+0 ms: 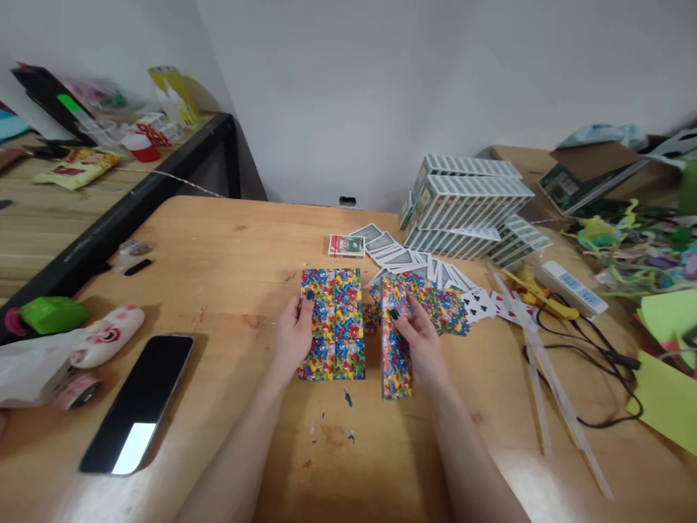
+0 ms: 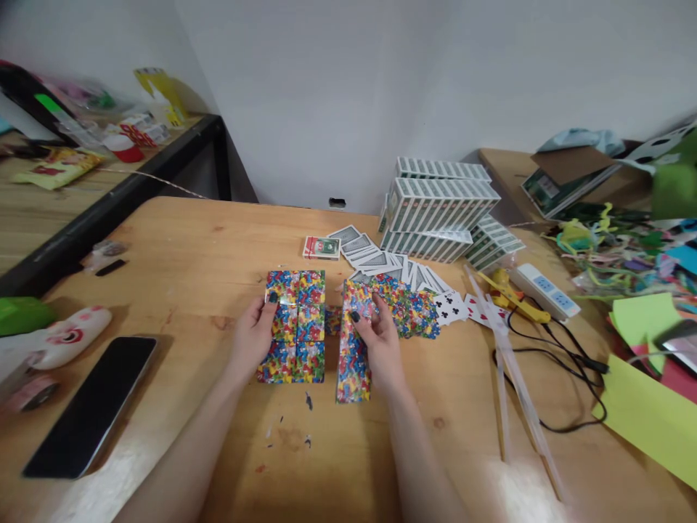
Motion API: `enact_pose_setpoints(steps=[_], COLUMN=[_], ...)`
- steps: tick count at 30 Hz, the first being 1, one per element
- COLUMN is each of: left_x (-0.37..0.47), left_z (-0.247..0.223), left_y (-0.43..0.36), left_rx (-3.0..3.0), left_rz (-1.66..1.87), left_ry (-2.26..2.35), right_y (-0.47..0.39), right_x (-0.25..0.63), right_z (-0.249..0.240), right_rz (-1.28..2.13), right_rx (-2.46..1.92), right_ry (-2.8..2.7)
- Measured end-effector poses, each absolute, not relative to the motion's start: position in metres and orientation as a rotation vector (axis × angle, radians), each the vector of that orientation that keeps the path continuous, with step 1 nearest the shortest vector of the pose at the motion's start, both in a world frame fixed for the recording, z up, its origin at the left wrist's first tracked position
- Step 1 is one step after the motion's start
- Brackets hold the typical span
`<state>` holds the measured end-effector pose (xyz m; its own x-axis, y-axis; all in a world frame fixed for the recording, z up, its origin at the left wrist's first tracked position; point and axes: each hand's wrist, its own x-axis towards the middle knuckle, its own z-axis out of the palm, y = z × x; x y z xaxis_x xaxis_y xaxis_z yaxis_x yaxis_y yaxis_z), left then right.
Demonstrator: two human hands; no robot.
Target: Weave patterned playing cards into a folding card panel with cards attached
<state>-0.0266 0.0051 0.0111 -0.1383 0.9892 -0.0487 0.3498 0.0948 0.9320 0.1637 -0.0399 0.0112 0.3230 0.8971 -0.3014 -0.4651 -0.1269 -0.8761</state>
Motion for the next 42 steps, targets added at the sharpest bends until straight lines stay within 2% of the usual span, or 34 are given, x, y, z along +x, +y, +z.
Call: enact_pose_setpoints(steps=[19,42], left_x=[-0.018,-0.018], left_z=[0.010,0.014], left_y=[-0.002,-0.006], left_rx=[1.317,1.352], left_rz=[1.042,1.001], left_ry=[1.528,1.515], right_y=[-0.041,-0.040], right_x=[0.155,0.160], right_z=[0.010,0.002], right_rz=[1.185,1.081], right_rx=[-1.289,-1.383], right_ry=[-0.702,-0.608])
